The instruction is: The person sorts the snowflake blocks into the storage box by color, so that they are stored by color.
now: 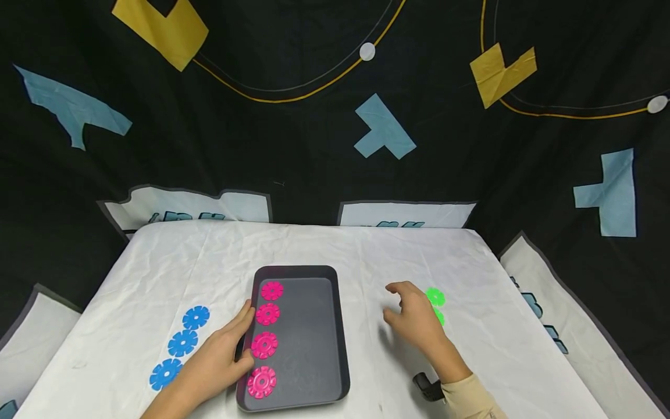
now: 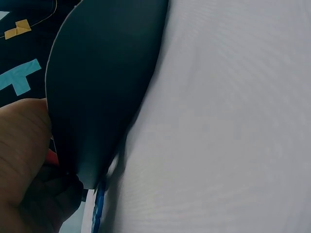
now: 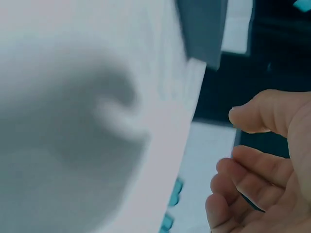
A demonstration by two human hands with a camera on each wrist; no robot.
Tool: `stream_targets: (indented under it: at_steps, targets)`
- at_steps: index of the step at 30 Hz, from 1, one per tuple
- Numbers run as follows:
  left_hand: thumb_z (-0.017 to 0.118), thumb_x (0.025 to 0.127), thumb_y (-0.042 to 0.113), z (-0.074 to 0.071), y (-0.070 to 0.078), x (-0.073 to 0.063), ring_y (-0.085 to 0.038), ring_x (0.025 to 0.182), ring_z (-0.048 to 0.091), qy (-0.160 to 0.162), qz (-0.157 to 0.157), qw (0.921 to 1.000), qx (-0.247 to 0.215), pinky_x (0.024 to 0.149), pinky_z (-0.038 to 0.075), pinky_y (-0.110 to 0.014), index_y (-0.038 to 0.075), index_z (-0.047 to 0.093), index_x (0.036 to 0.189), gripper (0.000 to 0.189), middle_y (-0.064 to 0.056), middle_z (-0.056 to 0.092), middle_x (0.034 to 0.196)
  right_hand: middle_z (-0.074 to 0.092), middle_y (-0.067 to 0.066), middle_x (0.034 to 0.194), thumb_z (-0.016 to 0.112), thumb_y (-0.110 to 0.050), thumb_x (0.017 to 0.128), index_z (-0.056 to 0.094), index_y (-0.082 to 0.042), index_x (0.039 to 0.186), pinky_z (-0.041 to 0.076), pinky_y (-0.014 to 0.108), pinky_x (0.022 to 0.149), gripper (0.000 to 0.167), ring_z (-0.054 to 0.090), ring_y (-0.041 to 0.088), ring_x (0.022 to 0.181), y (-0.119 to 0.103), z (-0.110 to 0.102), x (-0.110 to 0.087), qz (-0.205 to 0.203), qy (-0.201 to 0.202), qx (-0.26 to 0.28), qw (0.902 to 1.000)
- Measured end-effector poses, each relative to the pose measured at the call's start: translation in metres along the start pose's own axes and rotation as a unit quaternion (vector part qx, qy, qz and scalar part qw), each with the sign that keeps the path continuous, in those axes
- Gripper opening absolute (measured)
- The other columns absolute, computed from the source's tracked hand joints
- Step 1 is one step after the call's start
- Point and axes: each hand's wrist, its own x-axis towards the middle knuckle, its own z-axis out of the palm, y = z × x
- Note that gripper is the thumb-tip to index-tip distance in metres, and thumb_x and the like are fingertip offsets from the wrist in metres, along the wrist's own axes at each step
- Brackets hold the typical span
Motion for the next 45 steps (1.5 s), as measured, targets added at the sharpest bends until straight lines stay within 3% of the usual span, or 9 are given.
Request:
stream_targets:
  at_steps: [10, 15, 17, 19, 22, 29, 38, 45]
  targets:
    - [0.066, 0.074, 0.014, 0.001, -0.002, 0.0, -0.023, 0.137, 0.035, -0.002, -0.006, 1.0, -0.002, 0.104, 0.037, -0.036, -0.002, 0.039, 0.147, 0.079, -0.015, 0.027, 0.156, 0.058, 0.019, 0.123, 0.069, -0.014, 0.08, 0.06, 0.001, 0.125, 0.047, 0.036, 0.064, 0.048, 0.058, 0.028, 0.086, 0.047, -0.005, 0.0, 0.086, -0.022, -0.003, 0.9961]
    - [0.066, 0.073, 0.014, 0.001, -0.002, 0.0, -0.023, 0.137, 0.034, -0.002, -0.002, 1.0, 0.0, 0.104, 0.036, -0.036, -0.003, 0.039, 0.147, 0.08, -0.015, 0.027, 0.156, 0.054, 0.024, 0.126, 0.07, -0.013, 0.08, 0.058, 0.004, 0.127, 0.045, 0.036, 0.062, 0.052, 0.052, 0.022, 0.066, 0.063, -0.006, 0.0, 0.111, -0.031, -0.004, 0.9933]
    - [0.066, 0.073, 0.014, 0.001, -0.002, 0.0, -0.023, 0.137, 0.034, -0.001, -0.001, 1.0, 0.001, 0.104, 0.036, -0.036, -0.003, 0.039, 0.146, 0.08, -0.015, 0.027, 0.156, 0.054, 0.026, 0.126, 0.07, -0.012, 0.078, 0.058, 0.006, 0.126, 0.048, 0.042, 0.067, 0.052, 0.055, 0.028, 0.07, 0.068, -0.006, 0.0, 0.113, -0.029, -0.011, 0.9931]
    - [0.066, 0.073, 0.014, 0.0, -0.002, 0.0, -0.023, 0.137, 0.034, 0.0, 0.0, 1.0, 0.001, 0.104, 0.036, -0.036, -0.003, 0.039, 0.146, 0.08, -0.015, 0.027, 0.156, 0.053, 0.028, 0.126, 0.07, -0.012, 0.077, 0.058, 0.007, 0.125, 0.049, 0.05, 0.076, 0.052, 0.059, 0.038, 0.084, 0.074, -0.006, 0.001, 0.116, -0.027, -0.018, 0.9927]
    - [0.066, 0.074, 0.014, 0.0, -0.002, 0.0, -0.023, 0.137, 0.034, -0.002, -0.001, 1.0, 0.001, 0.104, 0.036, -0.035, -0.004, 0.039, 0.146, 0.079, -0.015, 0.027, 0.156, 0.053, 0.031, 0.124, 0.071, -0.013, 0.076, 0.058, 0.009, 0.123, 0.044, 0.06, 0.089, 0.053, 0.05, 0.051, 0.111, 0.082, -0.006, 0.002, 0.122, -0.027, -0.036, 0.9915]
    - [0.067, 0.074, 0.014, 0.0, -0.001, -0.001, -0.023, 0.137, 0.035, -0.008, -0.007, 0.9999, 0.001, 0.105, 0.035, -0.035, -0.004, 0.039, 0.146, 0.079, -0.015, 0.027, 0.156, 0.046, 0.04, 0.124, 0.071, -0.024, 0.08, 0.052, 0.013, 0.126, 0.04, 0.065, 0.088, 0.062, 0.04, 0.062, 0.111, 0.097, -0.006, 0.004, 0.173, -0.065, -0.063, 0.9808]
    - [0.065, 0.074, 0.014, -0.001, -0.001, -0.001, -0.022, 0.137, 0.035, -0.009, -0.013, 0.9999, -0.003, 0.105, 0.036, -0.036, -0.003, 0.039, 0.146, 0.079, -0.014, 0.027, 0.157, 0.046, 0.04, 0.114, 0.068, -0.036, 0.082, 0.047, 0.02, 0.124, 0.042, 0.063, 0.085, 0.073, 0.039, 0.062, 0.109, 0.107, -0.011, 0.013, 0.218, -0.119, -0.094, 0.964]
    - [0.066, 0.073, 0.014, -0.002, 0.0, -0.001, -0.024, 0.136, 0.036, -0.009, -0.01, 0.9999, -0.003, 0.105, 0.036, -0.036, -0.004, 0.039, 0.146, 0.08, -0.015, 0.026, 0.157, 0.054, 0.035, 0.107, 0.07, -0.035, 0.082, 0.054, 0.02, 0.115, 0.047, 0.056, 0.082, 0.067, 0.053, 0.05, 0.1, 0.111, -0.013, 0.018, 0.21, -0.13, -0.074, 0.9663]
